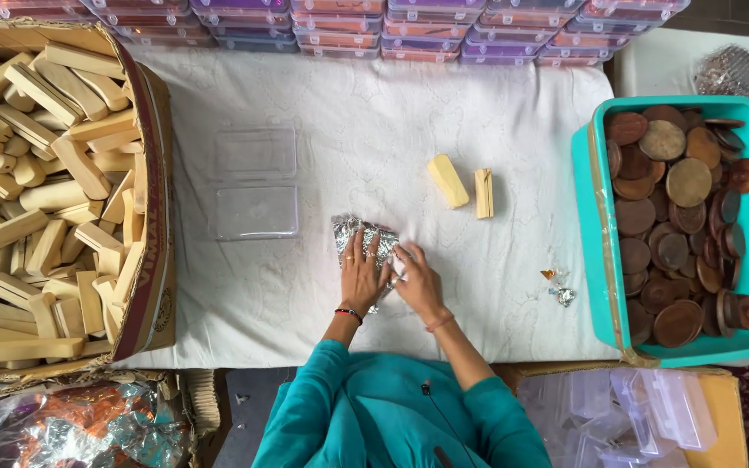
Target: Cleaning and wrapping wooden blocks before placing them into a plastic container.
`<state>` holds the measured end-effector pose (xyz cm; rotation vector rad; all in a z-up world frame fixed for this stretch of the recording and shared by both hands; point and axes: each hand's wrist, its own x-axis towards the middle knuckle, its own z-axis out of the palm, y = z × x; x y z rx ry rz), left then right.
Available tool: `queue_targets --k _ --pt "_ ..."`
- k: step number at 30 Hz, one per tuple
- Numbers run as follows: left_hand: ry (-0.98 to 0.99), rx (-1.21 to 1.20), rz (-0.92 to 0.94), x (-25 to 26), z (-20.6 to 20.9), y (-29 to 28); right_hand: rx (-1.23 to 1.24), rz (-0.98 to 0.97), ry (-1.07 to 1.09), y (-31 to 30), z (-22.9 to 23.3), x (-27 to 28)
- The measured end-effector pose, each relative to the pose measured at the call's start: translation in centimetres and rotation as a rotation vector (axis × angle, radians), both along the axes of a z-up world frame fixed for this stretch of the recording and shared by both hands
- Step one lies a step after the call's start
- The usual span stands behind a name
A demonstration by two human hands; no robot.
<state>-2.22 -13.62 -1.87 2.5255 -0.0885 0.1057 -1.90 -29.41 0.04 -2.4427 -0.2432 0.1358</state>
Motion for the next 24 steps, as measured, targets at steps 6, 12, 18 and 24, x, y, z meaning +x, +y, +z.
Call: queue_targets --k 6,12,18,24 --pt "0.148 0.263 -0.058 0.2 0.7 -0.2 -0.094 -0.298 -0.272 -5.4 2.9 5.0" --pt "0.172 0.293 -0.071 0.3 0.7 -0.2 -0.048 -0.571 -0.429 -11.7 2.9 10.2" --pt "0.189 0.280 -0.068 0.1 0.7 -0.1 -0.228 -0.575 -0.057 -12.4 1.0 11.0" --pt "0.192 0.292 -0.065 0.2 0.2 -0.1 0.405 -0.846 -0.037 -13.6 -0.7 9.7"
